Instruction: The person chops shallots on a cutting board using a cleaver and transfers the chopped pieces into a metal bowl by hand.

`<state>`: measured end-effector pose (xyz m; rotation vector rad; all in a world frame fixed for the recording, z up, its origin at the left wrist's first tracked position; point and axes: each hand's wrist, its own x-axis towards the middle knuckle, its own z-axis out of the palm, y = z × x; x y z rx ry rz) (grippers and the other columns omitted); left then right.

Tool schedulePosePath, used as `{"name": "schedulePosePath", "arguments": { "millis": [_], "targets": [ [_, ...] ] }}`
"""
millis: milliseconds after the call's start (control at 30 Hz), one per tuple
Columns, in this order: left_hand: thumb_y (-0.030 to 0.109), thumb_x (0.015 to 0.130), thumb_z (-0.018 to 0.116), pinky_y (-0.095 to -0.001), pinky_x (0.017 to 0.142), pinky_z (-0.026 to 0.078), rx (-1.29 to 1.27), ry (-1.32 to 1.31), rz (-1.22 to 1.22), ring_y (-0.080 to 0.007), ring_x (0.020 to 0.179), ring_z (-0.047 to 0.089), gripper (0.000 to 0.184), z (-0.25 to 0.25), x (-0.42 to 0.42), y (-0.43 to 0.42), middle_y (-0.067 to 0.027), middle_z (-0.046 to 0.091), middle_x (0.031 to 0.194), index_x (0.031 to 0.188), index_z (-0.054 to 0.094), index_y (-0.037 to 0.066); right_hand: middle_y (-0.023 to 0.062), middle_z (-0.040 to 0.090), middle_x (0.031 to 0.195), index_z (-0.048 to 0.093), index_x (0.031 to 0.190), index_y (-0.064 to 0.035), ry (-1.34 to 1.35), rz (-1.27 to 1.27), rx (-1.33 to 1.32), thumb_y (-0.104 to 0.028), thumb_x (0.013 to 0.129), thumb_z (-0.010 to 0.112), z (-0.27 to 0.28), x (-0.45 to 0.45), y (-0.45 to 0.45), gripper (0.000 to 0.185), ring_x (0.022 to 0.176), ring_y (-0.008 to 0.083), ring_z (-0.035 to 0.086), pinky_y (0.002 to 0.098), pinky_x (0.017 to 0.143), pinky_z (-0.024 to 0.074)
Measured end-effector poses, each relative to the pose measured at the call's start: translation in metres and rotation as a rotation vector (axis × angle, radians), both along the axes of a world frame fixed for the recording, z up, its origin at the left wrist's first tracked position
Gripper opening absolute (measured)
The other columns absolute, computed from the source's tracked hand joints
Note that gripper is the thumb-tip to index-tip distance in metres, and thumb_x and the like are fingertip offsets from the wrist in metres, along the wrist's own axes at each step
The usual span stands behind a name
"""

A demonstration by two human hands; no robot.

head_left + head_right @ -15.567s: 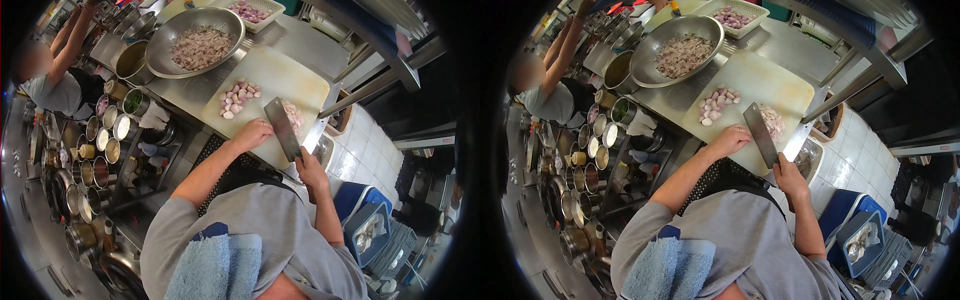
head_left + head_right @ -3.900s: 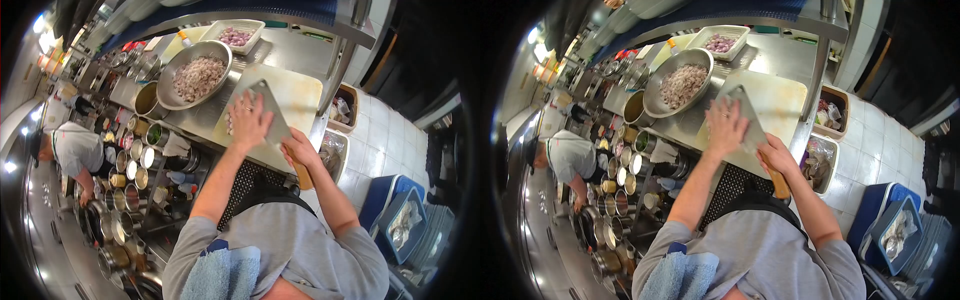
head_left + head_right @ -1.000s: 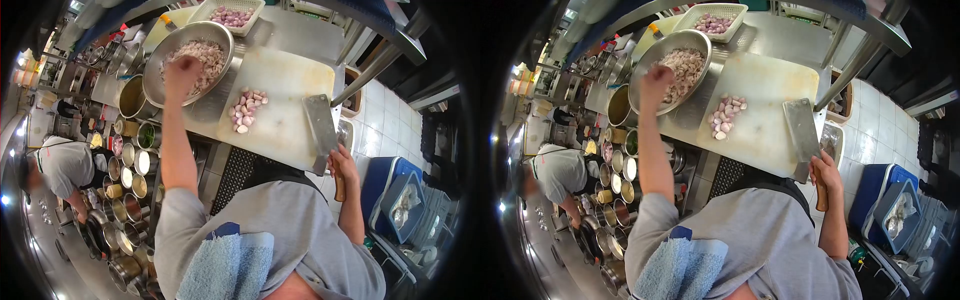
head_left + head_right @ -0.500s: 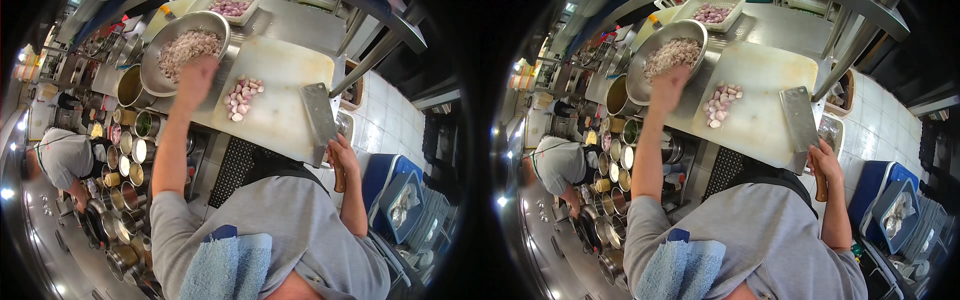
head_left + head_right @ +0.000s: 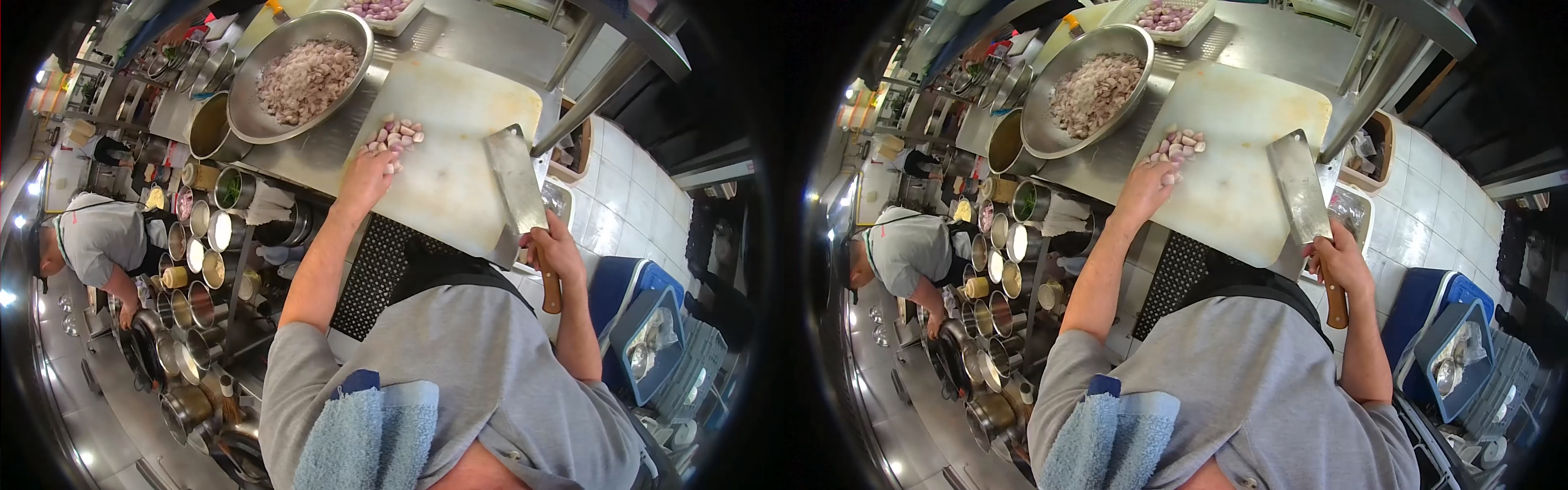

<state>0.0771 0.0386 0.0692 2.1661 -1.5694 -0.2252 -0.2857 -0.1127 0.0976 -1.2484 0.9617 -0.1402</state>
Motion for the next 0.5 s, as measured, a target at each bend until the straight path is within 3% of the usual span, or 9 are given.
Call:
{"name": "schedulePosePath", "arguments": {
  "millis": [100,200,300,400,433,500],
  "targets": [
    [0.008,0.074,0.072,-0.0411,0.088,0.051,0.015,-0.084,-0.031,-0.0337,0.099,0.064,0.035,0.01,-0.002,0.0,-0.0152,0.069,0.096,0.108,0.065,0.003,0.0086,0.061,0.073,0.047,0.13,-0.0047,0.069,0.01,-0.061,-0.006,0.094,0.048,0.011,0.002,0.006,0.036,0.052,0.0146,0.057,0.0309,0.044,0.0474],
    [0.008,0.074,0.071,-0.0398,0.084,0.052,-0.035,0.082,0.04,-0.031,0.096,0.066,0.034,0.021,-0.018,-0.004,-0.0146,0.069,0.094,0.107,0.063,0.003,0.0068,0.058,0.069,0.045,0.133,-0.0047,0.092,0.061,-0.087,-0.005,0.093,0.048,0.011,0.001,0.001,0.04,0.05,0.0137,0.055,0.0305,0.043,0.0466],
    [0.006,0.074,0.069,-0.0419,0.08,0.052,-0.067,0.294,-0.07,-0.0313,0.089,0.065,0.034,0.021,-0.053,-0.024,-0.013,0.068,0.09,0.107,0.06,0.005,0.0041,0.053,0.065,0.046,0.13,-0.0066,0.072,0.04,-0.106,-0.006,0.092,0.05,0.001,0.0,0.004,0.038,0.048,0.0123,0.051,0.0299,0.041,0.0454],
    [0.01,0.075,0.072,-0.0392,0.081,0.054,-0.015,0.366,-0.129,-0.03,0.092,0.068,0.038,-0.007,-0.086,-0.059,-0.0144,0.069,0.096,0.11,0.059,0.002,0.005,0.053,0.065,0.049,0.126,-0.0021,0.1,0.081,-0.234,-0.006,0.093,0.049,0.009,0.004,0.01,0.034,0.049,0.0117,0.051,0.031,0.042,0.0443],
    [0.012,0.076,0.076,-0.0383,0.08,0.054,-0.054,0.237,-0.187,-0.0302,0.089,0.069,0.043,-0.016,-0.089,-0.066,-0.0161,0.069,0.097,0.113,0.058,0.002,0.0097,0.055,0.066,0.049,0.124,-0.002,0.14,0.113,-0.37,-0.007,0.093,0.051,0.012,0.004,0.012,0.032,0.05,0.018,0.053,0.035,0.045,0.0446],
    [0.011,0.078,0.076,-0.0382,0.079,0.054,-0.086,0.386,-0.134,-0.0306,0.088,0.069,0.038,-0.021,-0.093,-0.067,-0.0163,0.069,0.1,0.112,0.061,0.002,0.0191,0.059,0.068,0.048,0.119,-0.0019,0.214,0.179,-0.635,-0.009,0.093,0.054,0.019,0.003,0.018,0.028,0.053,0.0307,0.057,0.043,0.051,0.0452]
  ]
}}
